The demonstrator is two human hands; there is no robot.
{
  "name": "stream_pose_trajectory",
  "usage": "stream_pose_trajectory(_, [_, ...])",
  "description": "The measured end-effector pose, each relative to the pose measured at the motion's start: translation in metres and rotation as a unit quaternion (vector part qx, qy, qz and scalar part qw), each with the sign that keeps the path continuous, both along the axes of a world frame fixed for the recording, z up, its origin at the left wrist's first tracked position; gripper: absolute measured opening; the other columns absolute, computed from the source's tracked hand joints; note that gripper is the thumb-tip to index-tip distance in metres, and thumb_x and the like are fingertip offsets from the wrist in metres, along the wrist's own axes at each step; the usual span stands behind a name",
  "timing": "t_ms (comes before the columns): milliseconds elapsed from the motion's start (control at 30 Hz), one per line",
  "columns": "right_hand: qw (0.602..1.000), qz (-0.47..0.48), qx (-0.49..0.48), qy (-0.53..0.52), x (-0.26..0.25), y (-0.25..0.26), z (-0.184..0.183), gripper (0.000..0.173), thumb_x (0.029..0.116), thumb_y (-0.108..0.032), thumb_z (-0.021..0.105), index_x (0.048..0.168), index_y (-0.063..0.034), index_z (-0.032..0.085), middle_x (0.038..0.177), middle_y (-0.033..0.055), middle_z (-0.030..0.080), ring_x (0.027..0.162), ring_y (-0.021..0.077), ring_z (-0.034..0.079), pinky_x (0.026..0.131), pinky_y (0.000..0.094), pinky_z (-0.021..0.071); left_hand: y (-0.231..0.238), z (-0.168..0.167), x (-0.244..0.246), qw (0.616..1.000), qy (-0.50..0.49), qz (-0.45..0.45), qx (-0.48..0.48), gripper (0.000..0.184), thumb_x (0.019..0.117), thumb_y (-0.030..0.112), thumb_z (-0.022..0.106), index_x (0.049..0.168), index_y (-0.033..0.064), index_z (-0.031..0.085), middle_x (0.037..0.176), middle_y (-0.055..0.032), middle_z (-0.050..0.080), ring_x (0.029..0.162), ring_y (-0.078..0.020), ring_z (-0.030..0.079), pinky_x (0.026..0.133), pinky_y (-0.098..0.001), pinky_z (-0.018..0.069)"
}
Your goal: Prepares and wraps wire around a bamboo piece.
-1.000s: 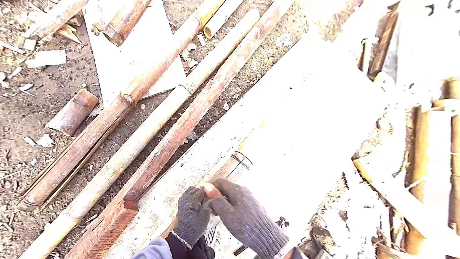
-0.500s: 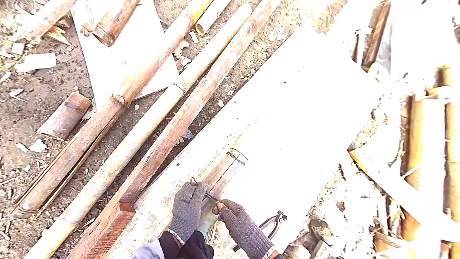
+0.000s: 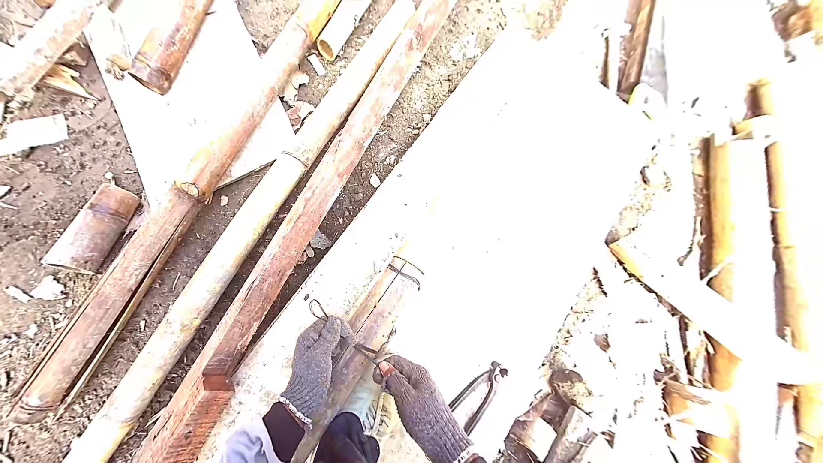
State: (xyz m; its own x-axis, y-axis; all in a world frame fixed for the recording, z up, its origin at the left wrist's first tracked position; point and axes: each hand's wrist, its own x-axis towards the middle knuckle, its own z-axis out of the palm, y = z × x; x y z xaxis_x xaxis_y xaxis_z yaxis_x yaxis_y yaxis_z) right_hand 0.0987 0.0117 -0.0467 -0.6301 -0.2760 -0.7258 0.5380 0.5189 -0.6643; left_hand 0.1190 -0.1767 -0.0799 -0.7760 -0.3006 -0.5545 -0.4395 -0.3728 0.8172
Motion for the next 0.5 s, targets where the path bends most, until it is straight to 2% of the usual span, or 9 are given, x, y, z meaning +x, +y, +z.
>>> stream_pose_trajectory(100, [0.992,-0.102,-0.011,-0.073,-0.005,-0.004,-0.003,0.030,0.1032,-0.024,0.048,0.090,-0.0091,0.071,0.063,-0.0031,0.054,0.049,0.0077,0.043,0.047,0.0274,0.0374,-0.001,-0.003,0.000,1.000,-0.007,0.005,0.018,0.038,0.1077,0.017,0.041,0.081,0.0070,0.066,0.069,-0.0004,0.060,0.061,-0.0088,0.053,0.060,-0.0244,0.0460])
stream_pose_trajectory(167, [0.979,-0.150,-0.022,-0.137,-0.006,-0.005,-0.007,0.028,0.1057,-0.023,0.048,0.094,-0.0069,0.069,0.059,-0.0026,0.047,0.044,0.0079,0.036,0.042,0.0258,0.0319,0.000,-0.003,0.000,0.999,-0.006,0.008,0.031,0.038,0.1068,0.016,0.041,0.077,0.0087,0.064,0.067,0.0006,0.058,0.058,-0.0081,0.051,0.058,-0.0237,0.0445])
stream_pose_trajectory(200, [0.976,-0.156,-0.019,-0.152,-0.006,-0.006,-0.010,0.028,0.1062,-0.023,0.049,0.098,-0.0063,0.069,0.060,-0.0019,0.047,0.044,0.0082,0.036,0.042,0.0260,0.0322,0.000,-0.002,0.000,0.999,-0.003,0.008,0.037,0.038,0.1061,0.016,0.041,0.076,0.0096,0.063,0.067,0.0011,0.058,0.059,-0.0079,0.051,0.058,-0.0236,0.0439])
stream_pose_trajectory(267, [0.983,-0.134,0.000,-0.124,-0.005,-0.009,-0.013,0.028,0.1062,-0.023,0.050,0.100,-0.0062,0.072,0.067,-0.0012,0.056,0.049,0.0078,0.043,0.046,0.0261,0.0364,0.000,-0.003,0.001,0.999,0.002,0.010,0.039,0.037,0.1057,0.015,0.041,0.076,0.0098,0.063,0.067,0.0016,0.059,0.060,-0.0075,0.052,0.059,-0.0227,0.0450])
stream_pose_trajectory(400, [0.996,-0.075,0.041,-0.029,0.012,-0.012,-0.012,0.032,0.1049,-0.025,0.047,0.095,-0.0097,0.073,0.080,-0.0021,0.066,0.071,0.0082,0.060,0.068,0.0305,0.0498,0.001,-0.001,0.003,1.000,0.014,0.009,0.021,0.037,0.1066,0.015,0.040,0.081,0.0067,0.066,0.073,-0.0018,0.065,0.067,-0.0104,0.060,0.065,-0.0253,0.0515])
stream_pose_trajectory(433, [0.996,-0.074,0.044,-0.023,0.017,-0.012,-0.010,0.032,0.1048,-0.026,0.046,0.095,-0.0102,0.073,0.079,-0.0023,0.066,0.071,0.0087,0.060,0.067,0.0313,0.0498,0.002,0.002,0.002,1.000,0.016,0.010,0.010,0.036,0.1067,0.014,0.040,0.084,0.0055,0.067,0.076,-0.0030,0.068,0.070,-0.0114,0.064,0.069,-0.0262,0.0544])
stream_pose_trajectory(500, [0.996,-0.087,0.034,-0.013,0.023,-0.010,-0.005,0.032,0.1044,-0.026,0.046,0.097,-0.0110,0.074,0.073,-0.0036,0.064,0.061,0.0075,0.055,0.057,0.0290,0.0461,0.007,0.009,0.000,0.999,0.028,0.005,-0.026,0.036,0.1070,0.012,0.042,0.086,0.0044,0.070,0.079,-0.0039,0.071,0.075,-0.0127,0.068,0.074,-0.0277,0.0579])
